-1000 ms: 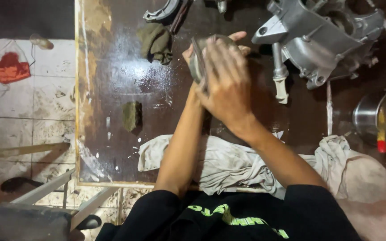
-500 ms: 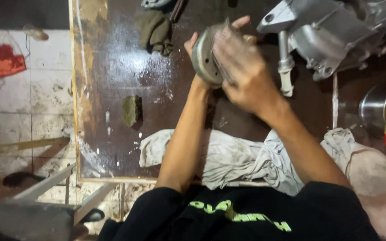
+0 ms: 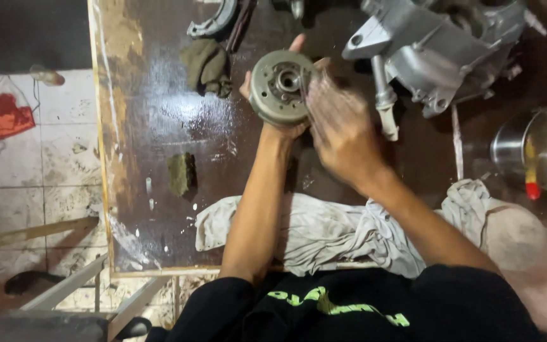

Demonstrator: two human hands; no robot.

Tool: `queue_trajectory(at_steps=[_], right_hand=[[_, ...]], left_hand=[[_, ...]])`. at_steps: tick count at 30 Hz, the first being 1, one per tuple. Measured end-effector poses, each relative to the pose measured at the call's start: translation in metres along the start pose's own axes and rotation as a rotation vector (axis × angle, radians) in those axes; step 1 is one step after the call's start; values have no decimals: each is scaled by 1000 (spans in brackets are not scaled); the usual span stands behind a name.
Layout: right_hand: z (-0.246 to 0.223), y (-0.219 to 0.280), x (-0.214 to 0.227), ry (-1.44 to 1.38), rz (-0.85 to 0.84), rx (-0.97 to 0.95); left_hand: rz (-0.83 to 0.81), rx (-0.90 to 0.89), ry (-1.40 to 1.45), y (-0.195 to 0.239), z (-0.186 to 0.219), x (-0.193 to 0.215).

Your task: Cleaning a motorcycle engine flywheel with a cloth and a scraper tool.

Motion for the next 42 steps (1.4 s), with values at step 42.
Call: queue_trajectory(at_steps=[42], right_hand=[[9,23,86,-50,-57,-215]], left_hand=[[-234,395,172,-4,-3,-26]])
Point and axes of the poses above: each hand's wrist, its own y-axis away from the middle knuckle, its own x-axis out of the back of the hand, z = x × y, the point moved 1 cm from there along -y, towards the middle knuckle, and after that the axes turned 5 degrees about x, right-handed, at the moved point
